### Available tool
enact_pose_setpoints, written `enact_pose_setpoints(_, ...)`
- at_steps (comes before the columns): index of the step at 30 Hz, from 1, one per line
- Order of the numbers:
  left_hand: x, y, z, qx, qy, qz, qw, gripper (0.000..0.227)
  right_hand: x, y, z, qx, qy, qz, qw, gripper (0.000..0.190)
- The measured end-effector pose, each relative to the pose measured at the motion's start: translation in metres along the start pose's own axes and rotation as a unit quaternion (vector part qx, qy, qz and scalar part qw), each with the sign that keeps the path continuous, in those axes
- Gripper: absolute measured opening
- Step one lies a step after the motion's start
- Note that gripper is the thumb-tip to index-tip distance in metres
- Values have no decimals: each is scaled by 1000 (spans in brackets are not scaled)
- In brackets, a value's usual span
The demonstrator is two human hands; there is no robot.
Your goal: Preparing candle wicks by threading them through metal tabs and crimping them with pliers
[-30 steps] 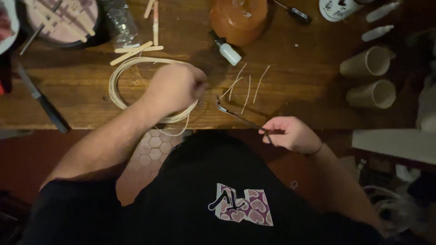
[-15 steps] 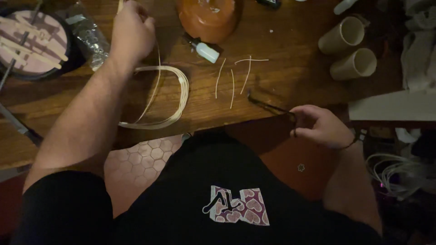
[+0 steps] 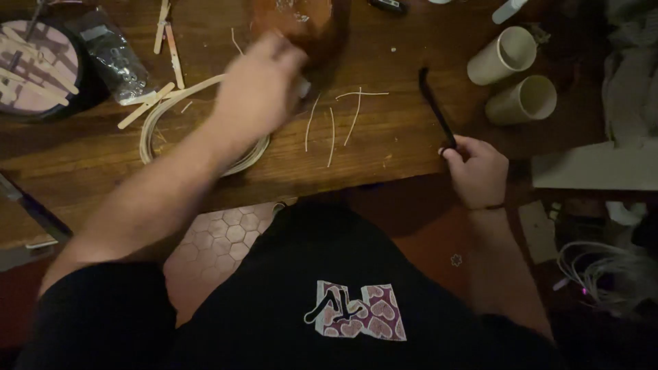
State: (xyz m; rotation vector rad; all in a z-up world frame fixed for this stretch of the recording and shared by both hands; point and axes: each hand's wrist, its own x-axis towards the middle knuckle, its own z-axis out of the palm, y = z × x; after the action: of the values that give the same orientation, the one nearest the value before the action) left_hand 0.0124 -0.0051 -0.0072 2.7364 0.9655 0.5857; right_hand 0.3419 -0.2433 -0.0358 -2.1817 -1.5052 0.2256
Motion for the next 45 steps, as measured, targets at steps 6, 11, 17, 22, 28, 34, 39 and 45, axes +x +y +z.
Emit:
enact_pose_setpoints(6, 33, 43, 93, 26, -21, 46, 998, 12, 23, 41, 19, -129, -17, -21, 991, 39)
enact_pose_setpoints(11, 52, 48, 128, 174, -58, -5, 983, 11, 33, 21, -30, -167, -96, -53, 980, 42)
enact_pose_setpoints(17, 52, 86, 84, 119, -98, -49, 987, 14, 71, 1, -33, -10, 36, -319, 947, 37)
enact_pose_setpoints(22, 49, 167, 45, 22, -128, -90, 987, 18, 80, -13, -21, 65, 51, -476, 876, 38)
enact_pose_setpoints(28, 28, 200, 11, -15, -75, -89, 993, 11, 77, 15, -42, 189, 39, -426, 884, 8)
enact_pose_setpoints(34, 8, 204, 0, -91, -77, -239, 964, 7, 77, 52, -54, 216, 25, -347, 912, 10)
enact_pose_setpoints(39, -3, 211, 16, -114, -95, -241, 959, 6, 60, 14, -59, 269, -57, -351, 895, 34)
enact_pose_setpoints(45, -15, 234, 2, -176, -185, -208, 944, 12, 33, 6, -50, 316, -57, -331, 887, 5)
